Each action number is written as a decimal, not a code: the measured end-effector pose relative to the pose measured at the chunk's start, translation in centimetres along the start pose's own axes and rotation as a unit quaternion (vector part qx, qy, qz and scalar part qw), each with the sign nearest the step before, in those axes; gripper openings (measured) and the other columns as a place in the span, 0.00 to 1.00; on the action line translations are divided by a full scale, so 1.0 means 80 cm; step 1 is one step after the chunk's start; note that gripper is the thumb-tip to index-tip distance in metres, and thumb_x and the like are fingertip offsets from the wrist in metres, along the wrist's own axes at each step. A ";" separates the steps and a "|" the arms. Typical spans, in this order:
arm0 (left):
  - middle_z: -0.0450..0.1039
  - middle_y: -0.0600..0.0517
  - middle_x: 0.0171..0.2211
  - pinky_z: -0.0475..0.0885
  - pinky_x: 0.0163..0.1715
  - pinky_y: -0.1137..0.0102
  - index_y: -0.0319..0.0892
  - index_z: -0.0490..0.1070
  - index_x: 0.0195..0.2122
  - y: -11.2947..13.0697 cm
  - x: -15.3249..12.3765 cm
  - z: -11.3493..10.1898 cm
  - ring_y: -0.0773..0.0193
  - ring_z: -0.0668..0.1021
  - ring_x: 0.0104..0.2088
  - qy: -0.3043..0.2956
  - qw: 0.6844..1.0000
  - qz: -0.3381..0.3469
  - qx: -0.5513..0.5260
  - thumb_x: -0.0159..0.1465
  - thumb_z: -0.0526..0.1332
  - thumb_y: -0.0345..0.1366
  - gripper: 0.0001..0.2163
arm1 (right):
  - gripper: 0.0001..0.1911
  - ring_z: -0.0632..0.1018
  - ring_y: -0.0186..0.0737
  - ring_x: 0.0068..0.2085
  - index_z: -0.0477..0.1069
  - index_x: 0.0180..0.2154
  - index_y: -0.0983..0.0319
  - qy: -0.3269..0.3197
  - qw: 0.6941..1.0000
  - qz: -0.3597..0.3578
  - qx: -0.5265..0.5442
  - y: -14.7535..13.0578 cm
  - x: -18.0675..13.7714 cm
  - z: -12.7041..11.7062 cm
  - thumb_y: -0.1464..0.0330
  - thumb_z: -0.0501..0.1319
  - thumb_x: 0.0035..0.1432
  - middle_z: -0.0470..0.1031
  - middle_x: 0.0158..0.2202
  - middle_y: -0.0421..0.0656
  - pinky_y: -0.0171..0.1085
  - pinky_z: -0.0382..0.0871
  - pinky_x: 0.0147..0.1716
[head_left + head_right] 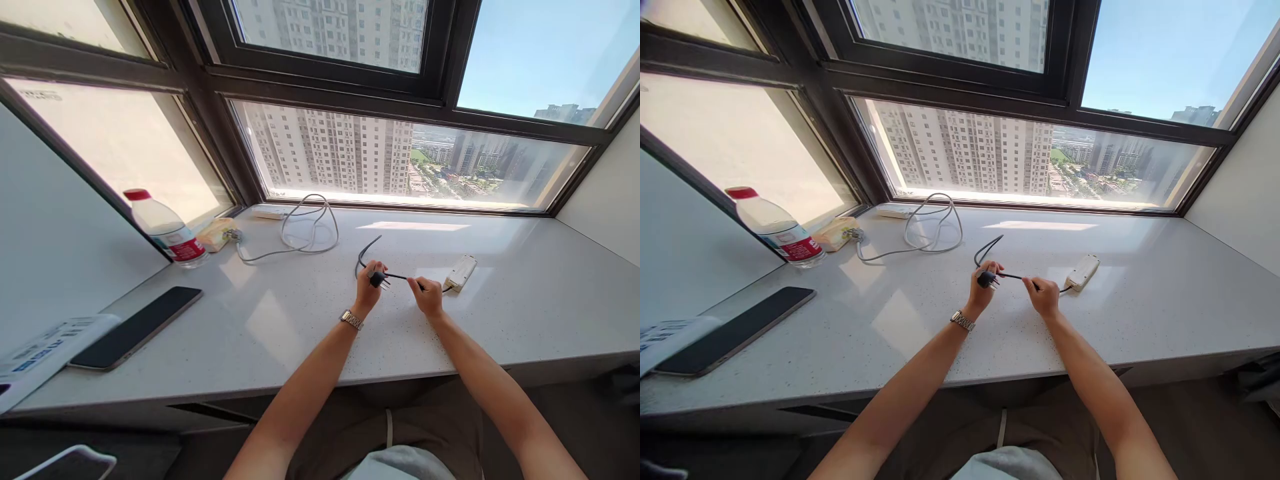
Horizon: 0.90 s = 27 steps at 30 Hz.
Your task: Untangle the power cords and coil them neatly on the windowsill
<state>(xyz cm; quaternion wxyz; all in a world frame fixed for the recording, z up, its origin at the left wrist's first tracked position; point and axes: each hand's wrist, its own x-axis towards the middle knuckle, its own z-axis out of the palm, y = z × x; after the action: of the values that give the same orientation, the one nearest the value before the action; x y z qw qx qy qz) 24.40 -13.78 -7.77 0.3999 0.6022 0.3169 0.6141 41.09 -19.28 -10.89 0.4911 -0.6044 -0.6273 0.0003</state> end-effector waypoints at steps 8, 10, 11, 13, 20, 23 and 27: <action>0.44 0.61 0.15 0.61 0.15 0.75 0.44 0.45 0.18 0.033 0.024 -0.036 0.73 0.60 0.13 0.094 0.978 -0.077 -0.169 0.60 0.54 0.55 0.25 | 0.24 0.72 0.37 0.27 0.76 0.29 0.59 -0.218 0.961 -0.003 -0.170 -0.007 0.002 -0.015 0.52 0.50 0.63 0.77 0.26 0.44 0.34 0.53 0.26; 0.42 0.63 0.14 0.55 0.12 0.76 0.44 0.44 0.19 0.045 0.030 -0.053 0.75 0.54 0.11 0.089 0.970 -0.092 -0.204 0.59 0.56 0.54 0.25 | 0.19 0.74 0.40 0.31 0.77 0.31 0.58 -0.230 0.948 -0.010 -0.221 -0.011 0.003 -0.016 0.56 0.53 0.63 0.79 0.30 0.45 0.36 0.57 0.33; 0.41 0.63 0.13 0.53 0.11 0.77 0.44 0.44 0.19 0.051 0.033 -0.063 0.75 0.52 0.11 0.088 0.965 -0.098 -0.226 0.58 0.57 0.53 0.25 | 0.17 0.74 0.41 0.32 0.77 0.31 0.58 -0.229 0.942 -0.018 -0.244 -0.013 0.003 -0.016 0.59 0.53 0.63 0.79 0.31 0.46 0.38 0.58 0.38; 0.41 0.63 0.13 0.50 0.11 0.77 0.43 0.44 0.19 0.063 0.040 -0.085 0.75 0.50 0.11 0.084 0.950 -0.111 -0.278 0.58 0.59 0.49 0.24 | 0.15 0.75 0.44 0.36 0.77 0.31 0.58 -0.220 0.936 -0.036 -0.274 -0.017 0.003 -0.014 0.63 0.54 0.63 0.79 0.32 0.47 0.45 0.55 0.48; 0.42 0.63 0.10 0.45 0.09 0.77 0.43 0.54 0.16 0.109 0.065 -0.158 0.76 0.48 0.09 0.037 0.958 -0.112 -0.261 0.55 0.64 0.47 0.21 | 0.20 0.67 0.52 0.54 0.73 0.47 0.59 -0.221 0.950 -0.046 -0.216 -0.027 0.005 -0.019 0.57 0.61 0.54 0.71 0.53 0.50 0.48 0.52 0.54; 0.40 0.64 0.10 0.45 0.08 0.77 0.43 0.64 0.21 0.120 0.074 -0.172 0.76 0.46 0.09 0.058 0.962 -0.107 -0.244 0.56 0.63 0.51 0.17 | 0.32 0.67 0.51 0.54 0.68 0.54 0.58 -0.244 0.948 -0.029 -0.201 -0.020 0.006 -0.033 0.52 0.63 0.49 0.71 0.52 0.49 0.48 0.50 0.56; 0.39 0.65 0.10 0.43 0.09 0.78 0.42 0.71 0.29 0.121 0.074 -0.168 0.76 0.45 0.09 0.074 0.966 -0.115 -0.220 0.58 0.61 0.51 0.16 | 0.31 0.69 0.50 0.51 0.69 0.50 0.58 -0.253 0.946 0.002 -0.201 -0.005 0.010 -0.046 0.51 0.65 0.46 0.74 0.48 0.48 0.47 0.54 0.52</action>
<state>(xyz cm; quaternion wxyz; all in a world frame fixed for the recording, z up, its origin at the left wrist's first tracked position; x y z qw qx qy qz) 10.30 -12.02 2.52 0.5656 0.4122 0.2699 0.6613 43.26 -21.00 -8.27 0.1840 -0.6718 -0.7170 0.0279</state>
